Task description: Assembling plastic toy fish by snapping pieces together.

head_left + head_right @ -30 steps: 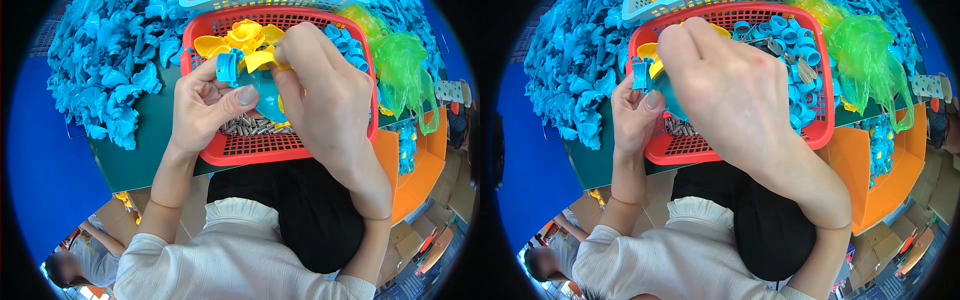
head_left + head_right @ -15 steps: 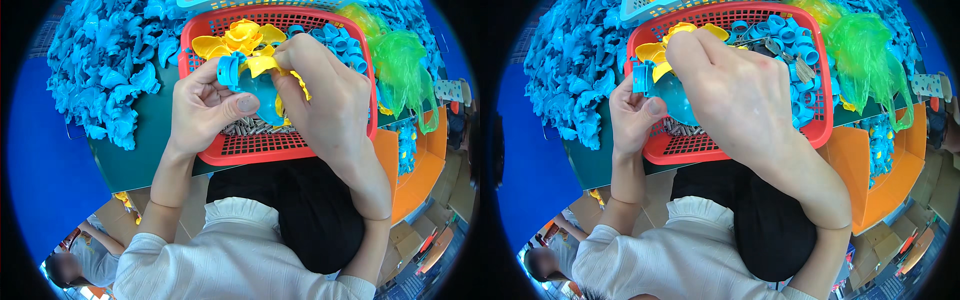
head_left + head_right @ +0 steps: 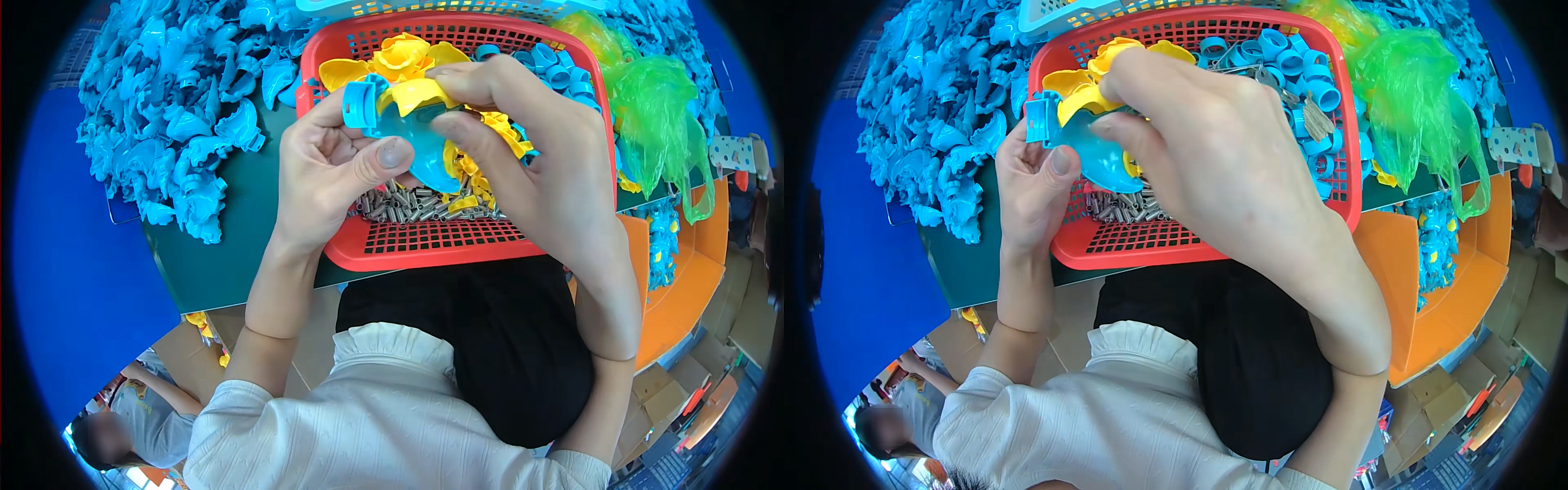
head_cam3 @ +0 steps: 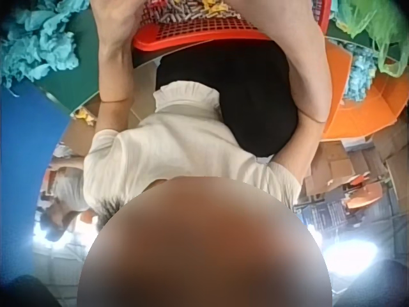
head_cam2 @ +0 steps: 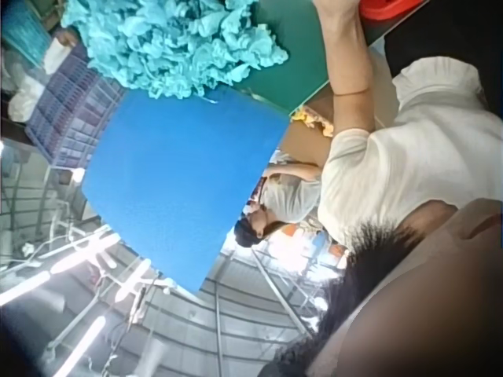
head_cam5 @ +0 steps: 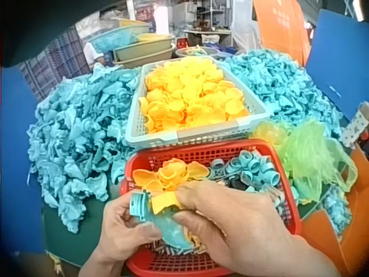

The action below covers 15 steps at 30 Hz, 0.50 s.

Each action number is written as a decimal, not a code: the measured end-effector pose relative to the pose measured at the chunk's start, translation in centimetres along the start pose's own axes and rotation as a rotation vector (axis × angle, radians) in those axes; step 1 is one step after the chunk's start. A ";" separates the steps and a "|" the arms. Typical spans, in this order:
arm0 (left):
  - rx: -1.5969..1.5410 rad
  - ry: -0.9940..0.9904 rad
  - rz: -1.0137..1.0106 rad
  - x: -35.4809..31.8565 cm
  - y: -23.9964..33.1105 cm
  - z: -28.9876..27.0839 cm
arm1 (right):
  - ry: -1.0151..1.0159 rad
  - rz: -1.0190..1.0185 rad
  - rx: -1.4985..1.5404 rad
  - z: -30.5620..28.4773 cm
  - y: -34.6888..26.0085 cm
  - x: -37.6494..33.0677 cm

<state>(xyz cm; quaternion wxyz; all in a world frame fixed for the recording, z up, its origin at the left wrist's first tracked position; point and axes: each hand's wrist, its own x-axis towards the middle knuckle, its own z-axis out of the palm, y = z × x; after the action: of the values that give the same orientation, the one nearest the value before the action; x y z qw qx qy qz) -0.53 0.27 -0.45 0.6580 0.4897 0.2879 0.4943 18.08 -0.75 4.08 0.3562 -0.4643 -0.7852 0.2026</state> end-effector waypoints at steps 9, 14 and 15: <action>-0.058 0.048 0.004 0.3 -0.1 0.1 | 0.308 0.130 0.273 0.4 1.3 -1.0; 0.036 -0.003 -0.075 0.5 0.4 0.4 | 0.038 0.459 0.865 1.2 0.0 -1.6; -0.002 -0.103 -0.010 0.5 0.0 0.1 | 0.066 0.473 0.774 0.6 -0.1 -1.1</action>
<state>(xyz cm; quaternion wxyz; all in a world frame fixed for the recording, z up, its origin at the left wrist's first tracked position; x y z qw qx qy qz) -0.24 0.70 -0.35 0.6747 0.5124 0.2557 0.4657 17.95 -1.73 3.36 0.4722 -0.4701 -0.5122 0.5419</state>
